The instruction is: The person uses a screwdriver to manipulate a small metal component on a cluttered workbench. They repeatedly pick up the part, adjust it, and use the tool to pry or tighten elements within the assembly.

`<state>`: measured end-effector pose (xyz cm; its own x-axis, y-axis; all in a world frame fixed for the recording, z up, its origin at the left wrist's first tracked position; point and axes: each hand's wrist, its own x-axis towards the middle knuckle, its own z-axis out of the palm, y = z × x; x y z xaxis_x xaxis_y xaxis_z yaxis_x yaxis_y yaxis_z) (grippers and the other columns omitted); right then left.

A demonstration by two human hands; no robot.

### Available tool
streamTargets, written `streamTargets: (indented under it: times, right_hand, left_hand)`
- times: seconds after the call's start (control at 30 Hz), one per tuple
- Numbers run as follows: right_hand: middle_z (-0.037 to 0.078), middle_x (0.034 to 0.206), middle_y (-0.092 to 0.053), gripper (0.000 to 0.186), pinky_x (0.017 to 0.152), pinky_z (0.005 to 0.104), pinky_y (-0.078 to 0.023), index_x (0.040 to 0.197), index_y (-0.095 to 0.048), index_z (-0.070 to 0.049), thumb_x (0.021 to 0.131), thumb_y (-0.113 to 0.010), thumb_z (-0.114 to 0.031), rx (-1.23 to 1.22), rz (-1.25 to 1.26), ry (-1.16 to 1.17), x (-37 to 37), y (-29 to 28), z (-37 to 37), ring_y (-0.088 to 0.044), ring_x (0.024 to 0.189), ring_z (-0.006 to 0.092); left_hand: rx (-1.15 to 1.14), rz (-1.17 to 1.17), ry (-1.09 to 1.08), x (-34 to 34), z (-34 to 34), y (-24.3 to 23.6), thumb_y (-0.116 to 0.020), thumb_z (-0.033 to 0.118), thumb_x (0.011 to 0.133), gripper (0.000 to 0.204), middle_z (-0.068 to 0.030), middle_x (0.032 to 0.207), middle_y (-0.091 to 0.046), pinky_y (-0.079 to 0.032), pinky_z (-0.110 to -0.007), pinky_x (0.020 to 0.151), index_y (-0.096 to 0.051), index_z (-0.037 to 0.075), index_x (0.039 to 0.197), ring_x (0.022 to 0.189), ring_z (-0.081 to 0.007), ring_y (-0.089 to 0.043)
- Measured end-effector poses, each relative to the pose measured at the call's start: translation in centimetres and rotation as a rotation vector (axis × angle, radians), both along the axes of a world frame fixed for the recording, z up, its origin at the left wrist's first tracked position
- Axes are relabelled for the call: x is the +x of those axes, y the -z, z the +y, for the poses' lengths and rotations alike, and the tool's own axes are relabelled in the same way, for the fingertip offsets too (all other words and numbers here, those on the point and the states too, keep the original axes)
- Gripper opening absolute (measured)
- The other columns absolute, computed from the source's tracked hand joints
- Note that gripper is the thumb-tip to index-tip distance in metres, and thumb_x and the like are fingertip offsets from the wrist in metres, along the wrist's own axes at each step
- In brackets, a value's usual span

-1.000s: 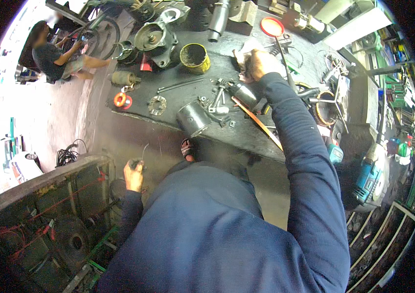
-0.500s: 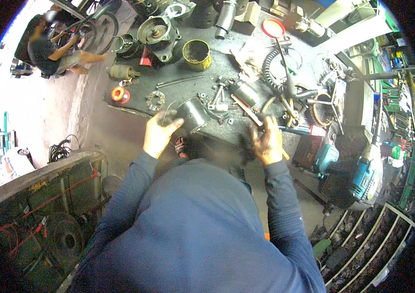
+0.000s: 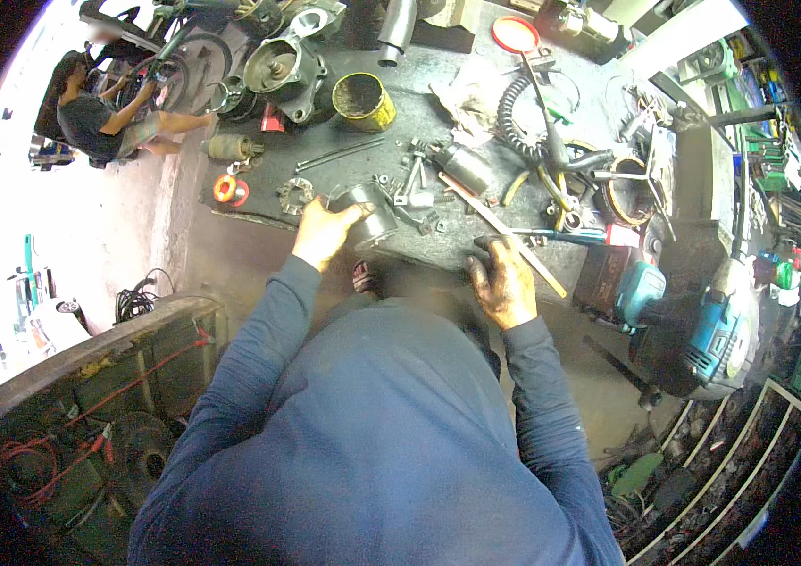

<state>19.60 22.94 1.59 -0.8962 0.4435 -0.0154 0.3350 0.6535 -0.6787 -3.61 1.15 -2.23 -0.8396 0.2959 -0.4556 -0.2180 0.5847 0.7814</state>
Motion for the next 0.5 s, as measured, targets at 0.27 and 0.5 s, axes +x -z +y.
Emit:
streamTargets:
  times: [0.27,0.5]
  right_hand:
    - [0.02,0.106,-0.065,0.025,0.088,0.0441,-0.053,0.11,-0.066,0.0,0.089,-0.073,-0.01,0.035,0.015,-0.03,-0.1,0.6,1.4,-0.066,0.1,0.0406]
    - [0.019,0.105,-0.066,0.022,0.088,0.0453,-0.053,0.108,-0.067,0.0,0.09,-0.074,-0.011,-0.014,-0.018,-0.024,0.3,0.5,-0.4,-0.066,0.101,0.0403]
  left_hand:
    - [0.077,0.105,-0.008,-5.4,2.1,-0.8,-0.092,0.022,0.078,0.059,-0.0152,0.115,-0.075,-0.057,-0.037,0.09,-0.066,-0.007,0.122,0.097,-0.0223,-0.071]
    - [-0.041,0.097,-0.008,-7.4,1.6,1.7,-0.095,0.038,0.072,0.081,-0.0207,0.122,-0.071,-0.055,-0.037,0.096,-0.062,-0.01,0.129,0.109,-0.0259,-0.07]
